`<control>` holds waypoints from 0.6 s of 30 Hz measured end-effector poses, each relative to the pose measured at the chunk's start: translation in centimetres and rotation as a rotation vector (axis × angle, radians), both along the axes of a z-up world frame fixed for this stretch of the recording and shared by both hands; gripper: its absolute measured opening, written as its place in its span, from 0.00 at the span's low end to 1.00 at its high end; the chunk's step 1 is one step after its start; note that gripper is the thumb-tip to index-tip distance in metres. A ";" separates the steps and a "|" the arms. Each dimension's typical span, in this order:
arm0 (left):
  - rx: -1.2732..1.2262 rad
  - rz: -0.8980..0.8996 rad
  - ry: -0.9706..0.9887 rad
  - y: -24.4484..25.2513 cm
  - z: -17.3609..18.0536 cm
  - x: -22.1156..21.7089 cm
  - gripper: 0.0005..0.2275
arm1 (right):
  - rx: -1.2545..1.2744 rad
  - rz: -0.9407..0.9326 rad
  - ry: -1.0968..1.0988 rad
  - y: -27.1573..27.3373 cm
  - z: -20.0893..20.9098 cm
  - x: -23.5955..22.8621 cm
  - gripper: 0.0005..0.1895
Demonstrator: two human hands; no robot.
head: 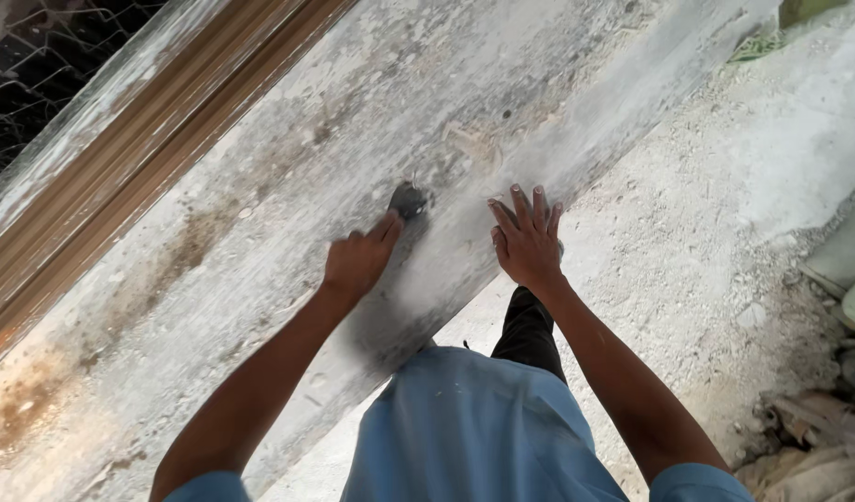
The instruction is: The person cleans a dusty workbench and long decorative molding pieces. They first scrape and wipe the workbench surface with a scraper and sponge, then place a green and a brown molding piece on the bench and brush them with a paintbrush.
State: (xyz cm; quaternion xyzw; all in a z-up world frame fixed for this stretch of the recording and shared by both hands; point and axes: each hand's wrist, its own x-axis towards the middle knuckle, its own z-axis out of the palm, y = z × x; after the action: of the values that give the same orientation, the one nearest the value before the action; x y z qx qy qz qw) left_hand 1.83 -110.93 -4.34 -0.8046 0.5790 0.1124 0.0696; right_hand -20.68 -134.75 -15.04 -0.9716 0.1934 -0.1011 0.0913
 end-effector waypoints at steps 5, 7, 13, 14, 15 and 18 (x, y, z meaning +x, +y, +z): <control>-0.096 -0.026 0.029 -20.9 -4.3 1.0 0.17 | -0.040 0.043 -0.108 -9.4 -0.3 0.9 0.25; -0.195 -0.003 -0.001 -30.4 -5.3 0.0 0.15 | 0.013 0.025 -0.078 -14.1 -0.1 0.2 0.26; -0.128 0.016 -0.065 -40.5 -2.2 -2.1 0.14 | 0.069 -0.005 0.001 -30.5 -0.5 -0.5 0.31; -0.147 0.017 -0.061 -39.1 -1.6 -2.7 0.19 | 0.050 -0.022 -0.008 -32.3 -0.8 -0.7 0.30; -0.173 0.012 -0.067 -37.7 -0.9 -2.6 0.24 | 0.094 -0.041 -0.010 -34.0 -1.0 -0.5 0.31; -0.024 0.048 -0.060 -36.1 -1.0 -2.7 0.22 | 0.152 -0.066 -0.024 -38.0 -1.4 0.6 0.34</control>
State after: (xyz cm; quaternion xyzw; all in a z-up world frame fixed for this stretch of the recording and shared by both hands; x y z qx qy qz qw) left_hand -0.85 -147.00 -5.30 -0.8221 0.5584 0.0829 0.0747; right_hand -20.12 -172.70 -16.47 -0.9537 0.2314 -0.1006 0.1636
